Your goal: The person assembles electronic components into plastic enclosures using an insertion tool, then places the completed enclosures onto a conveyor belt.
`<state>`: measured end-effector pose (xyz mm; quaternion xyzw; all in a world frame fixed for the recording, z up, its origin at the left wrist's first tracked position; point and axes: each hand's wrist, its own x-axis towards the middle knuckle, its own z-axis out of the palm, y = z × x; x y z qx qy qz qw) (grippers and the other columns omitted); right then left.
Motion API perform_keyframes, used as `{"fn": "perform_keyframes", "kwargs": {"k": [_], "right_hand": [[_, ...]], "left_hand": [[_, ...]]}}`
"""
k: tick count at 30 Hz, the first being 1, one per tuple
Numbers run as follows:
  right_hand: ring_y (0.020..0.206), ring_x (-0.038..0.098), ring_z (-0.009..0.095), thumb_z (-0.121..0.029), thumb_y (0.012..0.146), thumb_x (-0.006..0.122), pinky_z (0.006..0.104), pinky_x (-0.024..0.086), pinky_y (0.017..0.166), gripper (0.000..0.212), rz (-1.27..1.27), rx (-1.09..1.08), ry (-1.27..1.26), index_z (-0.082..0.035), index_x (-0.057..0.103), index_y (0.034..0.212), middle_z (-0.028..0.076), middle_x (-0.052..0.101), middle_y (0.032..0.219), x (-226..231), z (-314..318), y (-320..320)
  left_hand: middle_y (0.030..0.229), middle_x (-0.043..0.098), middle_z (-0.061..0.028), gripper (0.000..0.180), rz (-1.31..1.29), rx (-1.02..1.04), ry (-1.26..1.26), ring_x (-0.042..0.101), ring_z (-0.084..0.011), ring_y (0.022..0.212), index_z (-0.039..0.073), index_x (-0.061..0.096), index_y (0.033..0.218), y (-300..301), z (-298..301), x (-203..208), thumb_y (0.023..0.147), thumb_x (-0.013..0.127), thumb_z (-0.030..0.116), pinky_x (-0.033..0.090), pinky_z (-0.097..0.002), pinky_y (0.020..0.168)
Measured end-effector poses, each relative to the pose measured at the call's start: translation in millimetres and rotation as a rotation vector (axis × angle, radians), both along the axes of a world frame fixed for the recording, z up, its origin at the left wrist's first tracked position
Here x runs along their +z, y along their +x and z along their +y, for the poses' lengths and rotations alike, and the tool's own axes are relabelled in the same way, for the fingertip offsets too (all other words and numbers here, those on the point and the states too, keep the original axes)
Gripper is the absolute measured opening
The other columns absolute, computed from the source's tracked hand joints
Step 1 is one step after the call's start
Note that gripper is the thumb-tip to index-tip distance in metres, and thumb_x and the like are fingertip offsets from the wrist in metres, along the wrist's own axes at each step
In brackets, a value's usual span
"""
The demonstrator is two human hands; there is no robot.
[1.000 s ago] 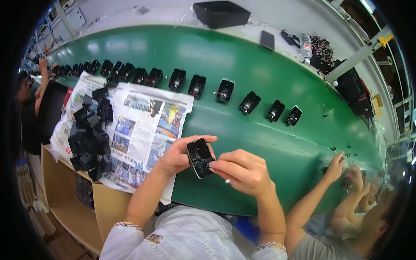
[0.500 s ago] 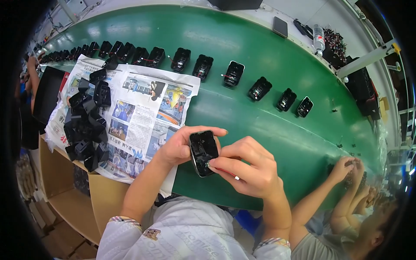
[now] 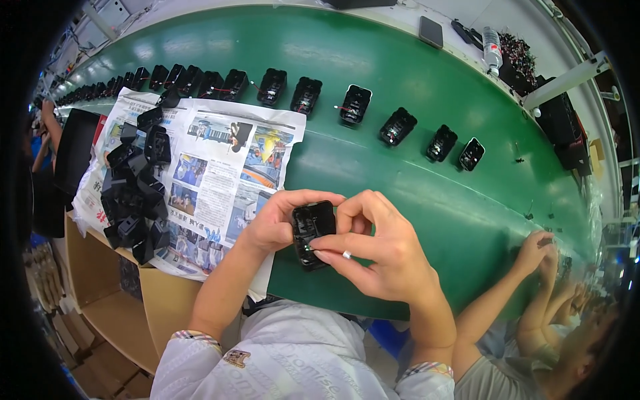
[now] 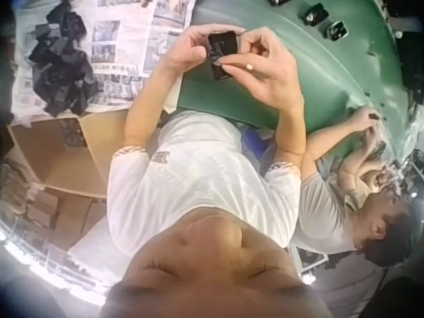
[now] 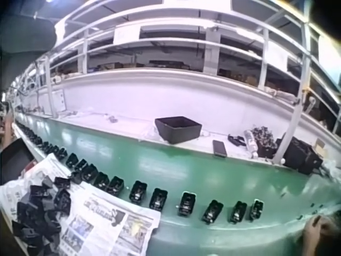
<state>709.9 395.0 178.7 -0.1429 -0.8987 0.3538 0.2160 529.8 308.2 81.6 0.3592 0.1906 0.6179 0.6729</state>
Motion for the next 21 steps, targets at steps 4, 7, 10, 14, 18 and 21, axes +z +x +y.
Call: {"fn": "perform_keyframes", "kwargs": {"k": [4, 7, 10, 14, 18, 21], "right_hand": [[0.092, 0.055, 0.023, -0.017, 0.058, 0.084, 0.0302, 0.047, 0.066, 0.037, -0.02, 0.025, 0.068, -0.013, 0.075, 0.094, 0.01, 0.056, 0.106, 6, -5, -3], [0.103, 0.053, 0.027, -0.022, 0.055, 0.084, 0.0339, 0.048, 0.072, 0.048, -0.016, -0.047, 0.14, -0.014, 0.073, 0.101, 0.011, 0.055, 0.117, 6, -15, -3], [0.107, 0.053, 0.029, -0.019, 0.058, 0.083, 0.0375, 0.049, 0.076, 0.046, 0.0, -0.068, 0.206, -0.014, 0.072, 0.103, 0.011, 0.055, 0.123, -11, -17, -6], [0.107, 0.056, 0.03, -0.013, 0.06, 0.083, 0.0379, 0.05, 0.08, 0.044, 0.045, -0.099, 0.04, -0.012, 0.071, 0.102, 0.012, 0.058, 0.12, -7, -16, -7], [0.106, 0.058, 0.03, -0.011, 0.058, 0.083, 0.0374, 0.051, 0.082, 0.043, 0.098, -0.143, -0.04, -0.01, 0.07, 0.099, 0.012, 0.06, 0.117, -8, -17, -5], [0.106, 0.058, 0.029, -0.008, 0.058, 0.083, 0.0381, 0.051, 0.085, 0.04, 0.059, -0.118, -0.08, -0.008, 0.069, 0.095, 0.014, 0.057, 0.119, -21, -14, -1]], "left_hand": [[0.122, 0.061, -0.0127, 0.081, -0.061, 0.037, -0.02, 0.06, -0.0186, 0.112, -0.007, 0.045, 0.136, 1, -1, 3, 0.082, 0.073, 0.046, 0.047, -0.0329, 0.098], [0.104, 0.065, -0.0156, 0.09, -0.094, 0.072, -0.126, 0.067, -0.0224, 0.092, -0.011, 0.045, 0.132, 4, -1, 6, 0.076, 0.076, 0.052, 0.057, -0.0338, 0.081], [0.12, 0.061, -0.0122, 0.083, -0.117, 0.01, -0.1, 0.062, -0.0197, 0.108, -0.008, 0.044, 0.136, 3, -1, 0, 0.082, 0.072, 0.049, 0.05, -0.0341, 0.095], [0.125, 0.057, -0.0126, 0.08, -0.134, 0.012, -0.081, 0.06, -0.0204, 0.111, -0.007, 0.041, 0.137, 4, 2, 2, 0.084, 0.071, 0.047, 0.051, -0.0338, 0.093], [0.127, 0.055, -0.0126, 0.076, -0.131, 0.061, -0.076, 0.06, -0.0195, 0.111, -0.005, 0.041, 0.137, 9, 2, 0, 0.086, 0.071, 0.042, 0.051, -0.0344, 0.094], [0.126, 0.056, -0.0129, 0.067, -0.096, 0.083, -0.106, 0.06, -0.0178, 0.109, -0.004, 0.044, 0.134, 12, 5, -5, 0.087, 0.071, 0.035, 0.052, -0.0331, 0.091]]}}
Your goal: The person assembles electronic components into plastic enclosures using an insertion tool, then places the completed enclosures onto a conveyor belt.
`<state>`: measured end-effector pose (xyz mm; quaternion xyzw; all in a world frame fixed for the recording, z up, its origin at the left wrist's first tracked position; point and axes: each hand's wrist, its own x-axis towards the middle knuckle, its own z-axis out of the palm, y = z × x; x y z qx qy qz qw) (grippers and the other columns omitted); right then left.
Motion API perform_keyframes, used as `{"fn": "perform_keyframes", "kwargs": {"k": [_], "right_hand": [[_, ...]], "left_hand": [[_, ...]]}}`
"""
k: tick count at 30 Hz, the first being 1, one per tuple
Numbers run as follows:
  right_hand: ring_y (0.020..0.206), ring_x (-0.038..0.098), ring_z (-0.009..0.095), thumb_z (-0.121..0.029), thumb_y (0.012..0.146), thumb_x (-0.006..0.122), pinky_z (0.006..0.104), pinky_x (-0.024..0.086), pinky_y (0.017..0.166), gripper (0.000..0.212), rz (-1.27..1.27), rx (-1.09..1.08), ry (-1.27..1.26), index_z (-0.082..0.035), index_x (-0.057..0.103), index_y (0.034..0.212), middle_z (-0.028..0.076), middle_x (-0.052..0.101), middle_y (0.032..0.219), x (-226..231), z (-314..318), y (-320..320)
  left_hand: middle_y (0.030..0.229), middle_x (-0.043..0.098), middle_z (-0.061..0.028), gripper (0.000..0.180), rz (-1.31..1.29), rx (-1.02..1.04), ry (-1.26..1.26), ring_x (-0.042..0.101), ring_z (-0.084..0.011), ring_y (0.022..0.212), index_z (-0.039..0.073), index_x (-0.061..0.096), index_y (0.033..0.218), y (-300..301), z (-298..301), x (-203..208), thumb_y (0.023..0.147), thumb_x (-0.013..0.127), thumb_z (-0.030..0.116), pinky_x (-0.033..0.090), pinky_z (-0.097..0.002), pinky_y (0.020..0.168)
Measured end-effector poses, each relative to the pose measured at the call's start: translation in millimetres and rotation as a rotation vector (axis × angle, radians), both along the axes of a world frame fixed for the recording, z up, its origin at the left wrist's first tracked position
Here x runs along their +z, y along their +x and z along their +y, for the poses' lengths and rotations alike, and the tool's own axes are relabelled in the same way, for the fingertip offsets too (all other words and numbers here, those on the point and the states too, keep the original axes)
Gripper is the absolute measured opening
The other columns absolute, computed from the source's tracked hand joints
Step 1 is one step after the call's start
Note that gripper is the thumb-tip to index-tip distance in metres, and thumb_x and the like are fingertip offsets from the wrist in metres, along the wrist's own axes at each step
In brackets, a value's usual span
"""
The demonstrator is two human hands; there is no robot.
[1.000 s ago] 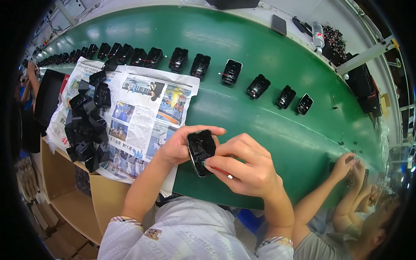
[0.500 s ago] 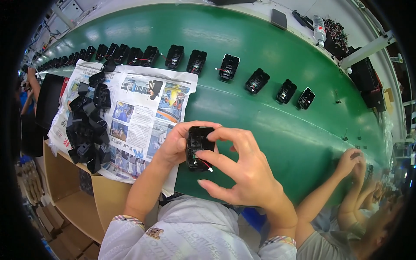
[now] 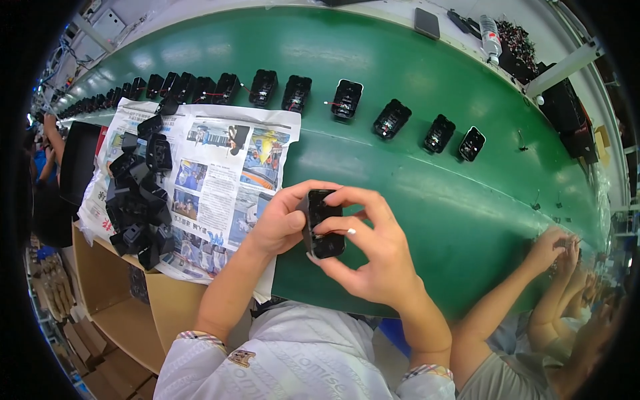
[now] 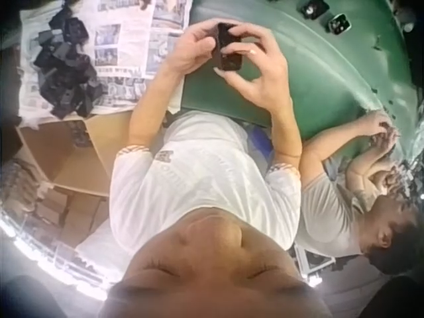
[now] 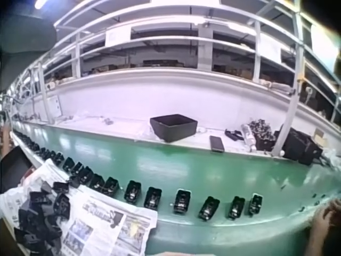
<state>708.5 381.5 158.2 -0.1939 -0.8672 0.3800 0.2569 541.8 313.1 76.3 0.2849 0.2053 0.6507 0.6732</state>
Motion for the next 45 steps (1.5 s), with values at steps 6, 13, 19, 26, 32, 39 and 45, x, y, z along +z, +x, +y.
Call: {"fn": "perform_keyframes", "kwargs": {"k": [6, 13, 19, 26, 32, 39, 45], "right_hand": [[0.11, 0.058, 0.025, -0.002, 0.065, 0.082, 0.0362, 0.052, 0.088, 0.034, 0.055, 0.059, -0.465, -0.002, 0.069, 0.096, 0.015, 0.051, 0.124, -23, 9, 12], [0.116, 0.054, 0.025, 0.003, 0.07, 0.078, 0.0397, 0.047, 0.099, 0.032, 0.29, -0.006, -1.01, 0.003, 0.069, 0.1, 0.015, 0.048, 0.133, -48, -12, 15], [0.12, 0.051, 0.026, 0.007, 0.068, 0.076, 0.0406, 0.044, 0.102, 0.031, 0.443, -0.123, -1.272, 0.001, 0.069, 0.097, 0.017, 0.045, 0.137, -57, -28, 14], [0.115, 0.058, 0.031, -0.009, 0.064, 0.085, 0.0411, 0.047, 0.096, 0.028, 0.022, -0.137, 0.007, -0.002, 0.063, 0.081, 0.018, 0.057, 0.128, -24, 28, 24], [0.11, 0.06, 0.035, -0.009, 0.062, 0.081, 0.039, 0.049, 0.091, 0.029, -0.285, -0.778, 0.399, -0.001, 0.063, 0.083, 0.014, 0.058, 0.13, -32, 192, 161], [0.113, 0.057, 0.035, -0.019, 0.063, 0.083, 0.0405, 0.047, 0.094, 0.034, -0.628, -0.502, 0.222, -0.004, 0.067, 0.089, 0.012, 0.051, 0.137, -51, 226, 194], [0.114, 0.056, 0.035, -0.028, 0.061, 0.086, 0.0419, 0.047, 0.095, 0.046, -0.65, -0.335, 0.292, -0.007, 0.068, 0.098, 0.014, 0.044, 0.142, -35, 242, 208]], "left_hand": [[0.089, 0.07, -0.0096, 0.039, 0.315, 0.197, -0.158, 0.066, -0.0098, 0.073, 0.0, 0.054, 0.113, 6, -5, 18, 0.084, 0.074, 0.017, 0.054, -0.0217, 0.063], [0.066, 0.066, -0.0052, 0.033, 0.725, 0.37, -0.272, 0.057, -0.0045, 0.054, 0.001, 0.056, 0.1, 9, -8, 20, 0.084, 0.074, 0.023, 0.042, -0.0179, 0.047], [0.065, 0.064, -0.0035, 0.036, 0.727, 0.32, -0.263, 0.057, -0.0047, 0.054, 0.0, 0.056, 0.103, 12, -7, 22, 0.084, 0.074, 0.024, 0.042, -0.0186, 0.045], [0.059, 0.061, -0.0044, 0.038, 0.865, 0.428, -0.199, 0.058, -0.0096, 0.052, -0.001, 0.051, 0.12, 12, -14, 11, 0.094, 0.059, 0.026, 0.044, -0.0234, 0.05], [0.056, 0.057, -0.0031, 0.032, 0.916, 0.453, -0.162, 0.054, -0.0085, 0.05, -0.001, 0.05, 0.12, 28, -3, 23, 0.096, 0.054, 0.019, 0.04, -0.0221, 0.049], [0.057, 0.056, -0.0015, 0.023, 1.012, 0.434, -0.19, 0.049, -0.0057, 0.049, 0.0, 0.052, 0.115, 31, -5, 24, 0.096, 0.052, 0.012, 0.038, -0.0198, 0.047], [0.061, 0.056, -0.0022, 0.024, 0.992, 0.4, -0.22, 0.053, -0.0074, 0.052, 0.001, 0.051, 0.115, 32, -5, 26, 0.092, 0.055, 0.004, 0.043, -0.0201, 0.049]]}}
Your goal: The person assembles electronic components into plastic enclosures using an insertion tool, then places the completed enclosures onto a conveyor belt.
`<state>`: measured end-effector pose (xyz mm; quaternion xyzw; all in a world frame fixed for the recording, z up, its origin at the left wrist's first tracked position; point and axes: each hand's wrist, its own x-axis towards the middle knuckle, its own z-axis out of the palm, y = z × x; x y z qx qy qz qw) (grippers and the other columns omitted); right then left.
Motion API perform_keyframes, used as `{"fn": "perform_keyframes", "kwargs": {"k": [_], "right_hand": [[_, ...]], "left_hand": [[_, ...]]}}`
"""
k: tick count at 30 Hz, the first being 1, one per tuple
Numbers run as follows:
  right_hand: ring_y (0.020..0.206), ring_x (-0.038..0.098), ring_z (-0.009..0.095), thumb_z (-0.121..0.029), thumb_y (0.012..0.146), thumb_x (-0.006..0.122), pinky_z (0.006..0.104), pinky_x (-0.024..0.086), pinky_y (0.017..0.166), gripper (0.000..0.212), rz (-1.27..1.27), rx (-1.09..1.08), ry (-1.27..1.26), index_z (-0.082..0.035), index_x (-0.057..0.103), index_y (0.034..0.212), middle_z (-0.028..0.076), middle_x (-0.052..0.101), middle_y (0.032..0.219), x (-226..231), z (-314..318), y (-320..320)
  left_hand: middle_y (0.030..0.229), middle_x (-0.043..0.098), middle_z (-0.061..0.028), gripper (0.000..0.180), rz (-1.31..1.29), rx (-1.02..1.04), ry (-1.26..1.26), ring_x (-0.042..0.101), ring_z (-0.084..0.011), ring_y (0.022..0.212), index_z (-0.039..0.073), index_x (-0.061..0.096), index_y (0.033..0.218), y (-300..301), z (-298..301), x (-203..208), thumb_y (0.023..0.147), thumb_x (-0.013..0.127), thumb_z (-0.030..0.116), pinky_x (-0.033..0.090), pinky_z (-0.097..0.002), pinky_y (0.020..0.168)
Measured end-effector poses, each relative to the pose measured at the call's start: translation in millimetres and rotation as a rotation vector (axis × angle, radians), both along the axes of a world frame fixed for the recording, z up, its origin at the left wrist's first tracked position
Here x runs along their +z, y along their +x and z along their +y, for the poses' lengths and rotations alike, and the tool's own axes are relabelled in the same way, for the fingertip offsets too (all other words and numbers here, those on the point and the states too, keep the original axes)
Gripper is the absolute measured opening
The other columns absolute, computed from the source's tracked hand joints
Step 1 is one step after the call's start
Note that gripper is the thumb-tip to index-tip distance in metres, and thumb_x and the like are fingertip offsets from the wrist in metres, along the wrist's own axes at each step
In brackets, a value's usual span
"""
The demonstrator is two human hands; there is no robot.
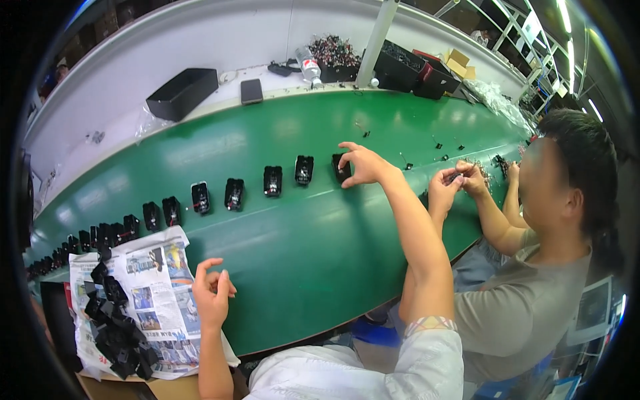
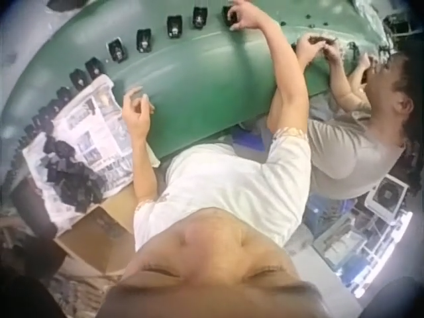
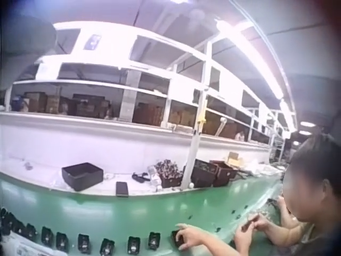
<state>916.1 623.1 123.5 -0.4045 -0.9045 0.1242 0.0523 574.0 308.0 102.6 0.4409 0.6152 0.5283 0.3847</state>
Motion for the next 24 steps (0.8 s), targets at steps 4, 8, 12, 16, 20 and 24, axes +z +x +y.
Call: {"fn": "perform_keyframes", "kwargs": {"k": [4, 8, 12, 16, 20, 24], "right_hand": [[0.111, 0.059, 0.033, -0.034, 0.066, 0.085, 0.0408, 0.049, 0.091, 0.055, 0.128, -0.012, -0.124, -0.01, 0.065, 0.111, 0.014, 0.055, 0.132, 21, 21, 21], [0.102, 0.065, 0.03, -0.036, 0.076, 0.078, 0.0372, 0.051, 0.086, 0.051, 0.397, -0.462, -0.056, -0.007, 0.063, 0.115, 0.015, 0.068, 0.109, -16, 80, 71], [0.1, 0.065, 0.033, -0.041, 0.082, 0.071, 0.0405, 0.05, 0.09, 0.05, 0.381, -0.632, 0.354, -0.006, 0.064, 0.117, 0.017, 0.068, 0.108, -85, 130, 56], [0.086, 0.068, 0.031, -0.034, 0.076, 0.067, 0.0414, 0.052, 0.079, 0.031, 0.304, -0.674, 0.195, -0.008, 0.074, 0.091, 0.014, 0.072, 0.09, -93, 121, 48], [0.064, 0.059, 0.011, -0.008, 0.074, 0.073, 0.0253, 0.049, 0.06, 0.022, 0.896, -0.732, 0.008, 0.0, 0.07, 0.095, 0.005, 0.067, 0.078, -102, 179, 127], [0.084, 0.063, 0.012, -0.013, 0.089, 0.07, 0.024, 0.051, 0.074, 0.024, 1.307, -0.534, -0.319, 0.0, 0.066, 0.108, 0.006, 0.067, 0.098, -81, 160, 23]], "left_hand": [[0.065, 0.057, -0.0022, 0.031, 0.072, 0.109, 0.106, 0.055, -0.0084, 0.056, 0.001, 0.048, 0.121, -16, -19, 23, 0.09, 0.053, 0.0, 0.045, -0.0213, 0.051], [0.065, 0.055, -0.0013, 0.029, 0.222, 0.303, 0.161, 0.052, -0.0069, 0.058, 0.001, 0.049, 0.119, -58, -40, 35, 0.091, 0.053, 0.001, 0.041, -0.0203, 0.055], [0.067, 0.056, -0.0008, 0.023, 0.356, 0.54, 0.134, 0.053, -0.0078, 0.06, 0.001, 0.054, 0.113, -122, -79, 45, 0.09, 0.054, 0.003, 0.04, -0.0208, 0.057], [0.071, 0.063, -0.0055, 0.017, 0.779, 0.757, 0.081, 0.054, -0.0101, 0.059, 0.003, 0.062, 0.103, -151, -103, 66, 0.086, 0.06, 0.004, 0.044, -0.0271, 0.057], [0.073, 0.064, -0.0106, 0.016, 1.026, 0.745, 0.026, 0.064, -0.0256, 0.067, 0.003, 0.061, 0.094, -200, -98, 86, 0.08, 0.067, 0.008, 0.049, -0.0346, 0.064], [0.094, 0.065, -0.0112, 0.03, 1.4, 0.662, -0.308, 0.059, -0.0317, 0.093, 0.01, 0.066, 0.102, -273, -124, 99, 0.072, 0.069, 0.014, 0.048, -0.0421, 0.083]]}}
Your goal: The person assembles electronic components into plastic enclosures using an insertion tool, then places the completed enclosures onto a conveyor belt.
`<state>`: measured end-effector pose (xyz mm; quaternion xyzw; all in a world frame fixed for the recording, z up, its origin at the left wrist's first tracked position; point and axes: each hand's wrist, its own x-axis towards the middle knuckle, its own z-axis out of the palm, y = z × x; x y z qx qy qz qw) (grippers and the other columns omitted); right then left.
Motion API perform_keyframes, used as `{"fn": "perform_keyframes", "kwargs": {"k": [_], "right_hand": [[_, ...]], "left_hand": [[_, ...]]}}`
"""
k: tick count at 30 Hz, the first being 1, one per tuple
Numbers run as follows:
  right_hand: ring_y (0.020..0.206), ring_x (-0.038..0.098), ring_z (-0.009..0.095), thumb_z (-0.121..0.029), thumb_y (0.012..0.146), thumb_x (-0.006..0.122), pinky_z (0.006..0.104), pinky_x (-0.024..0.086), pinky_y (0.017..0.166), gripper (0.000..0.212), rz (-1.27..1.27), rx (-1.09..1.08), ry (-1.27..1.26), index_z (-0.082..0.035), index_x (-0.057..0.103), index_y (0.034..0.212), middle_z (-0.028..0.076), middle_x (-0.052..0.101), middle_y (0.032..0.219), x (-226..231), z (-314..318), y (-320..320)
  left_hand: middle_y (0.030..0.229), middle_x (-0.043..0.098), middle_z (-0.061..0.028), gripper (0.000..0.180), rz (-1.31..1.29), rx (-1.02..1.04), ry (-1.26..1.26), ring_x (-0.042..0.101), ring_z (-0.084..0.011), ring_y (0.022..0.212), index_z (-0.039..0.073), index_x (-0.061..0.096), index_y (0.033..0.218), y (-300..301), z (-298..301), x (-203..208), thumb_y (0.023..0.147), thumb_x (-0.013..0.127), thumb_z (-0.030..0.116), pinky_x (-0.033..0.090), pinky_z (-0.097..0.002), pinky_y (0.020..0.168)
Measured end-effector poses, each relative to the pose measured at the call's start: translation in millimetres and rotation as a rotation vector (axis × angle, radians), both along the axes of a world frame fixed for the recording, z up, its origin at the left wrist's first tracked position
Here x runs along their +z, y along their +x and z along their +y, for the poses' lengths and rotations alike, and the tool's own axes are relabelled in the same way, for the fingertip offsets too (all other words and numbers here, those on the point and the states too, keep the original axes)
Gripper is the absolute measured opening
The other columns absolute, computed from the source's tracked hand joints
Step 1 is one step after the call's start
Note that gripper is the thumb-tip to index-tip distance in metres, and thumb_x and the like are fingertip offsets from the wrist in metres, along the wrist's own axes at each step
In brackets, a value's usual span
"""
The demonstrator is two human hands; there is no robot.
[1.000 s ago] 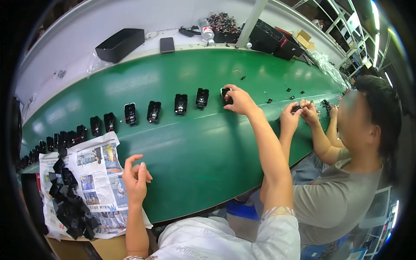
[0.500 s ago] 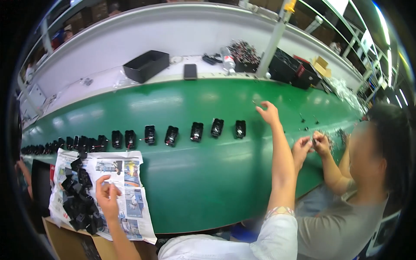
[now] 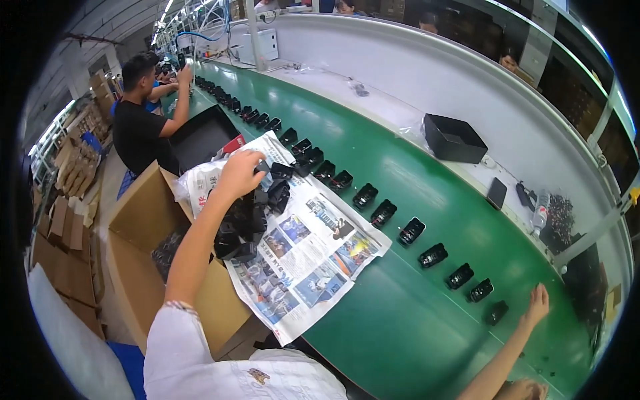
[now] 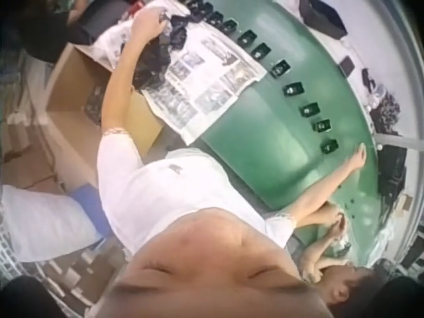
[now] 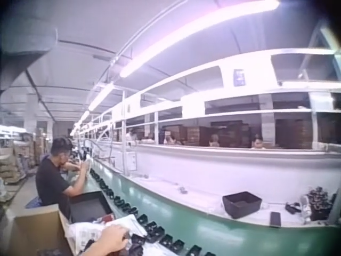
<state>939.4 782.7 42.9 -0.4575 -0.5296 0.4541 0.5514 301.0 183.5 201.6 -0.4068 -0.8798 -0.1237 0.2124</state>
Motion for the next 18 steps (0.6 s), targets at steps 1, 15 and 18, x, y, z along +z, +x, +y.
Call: {"fn": "perform_keyframes", "kwargs": {"k": [1, 15, 18], "right_hand": [[0.09, 0.062, 0.012, -0.012, 0.089, 0.07, 0.0252, 0.051, 0.078, 0.023, 0.112, 0.028, 0.009, 0.001, 0.065, 0.108, 0.005, 0.066, 0.1, 26, -28, -35], [0.077, 0.057, 0.005, 0.002, 0.086, 0.065, 0.019, 0.045, 0.069, 0.008, -0.068, 0.611, 0.145, 0.003, 0.064, 0.093, 0.004, 0.066, 0.095, 125, -271, -190], [0.078, 0.057, 0.006, 0.003, 0.085, 0.065, 0.0191, 0.045, 0.071, 0.008, -0.058, 0.656, 0.155, 0.004, 0.064, 0.093, 0.006, 0.066, 0.098, 135, -282, -193]], "left_hand": [[0.094, 0.065, -0.0112, 0.03, 0.003, 0.014, -0.002, 0.059, -0.0317, 0.093, 0.01, 0.066, 0.102, -19, 3, -7, 0.072, 0.069, 0.014, 0.048, -0.0421, 0.083], [0.119, 0.055, -0.0139, 0.027, -0.114, -0.089, -0.533, 0.046, -0.0334, 0.119, 0.015, 0.074, 0.098, -69, 127, -72, 0.072, 0.069, 0.021, 0.038, -0.0472, 0.098], [0.122, 0.053, -0.0133, 0.026, 0.008, -0.233, -0.312, 0.044, -0.0315, 0.122, 0.006, 0.069, 0.088, -69, 102, -53, 0.071, 0.069, 0.024, 0.04, -0.0481, 0.095]]}}
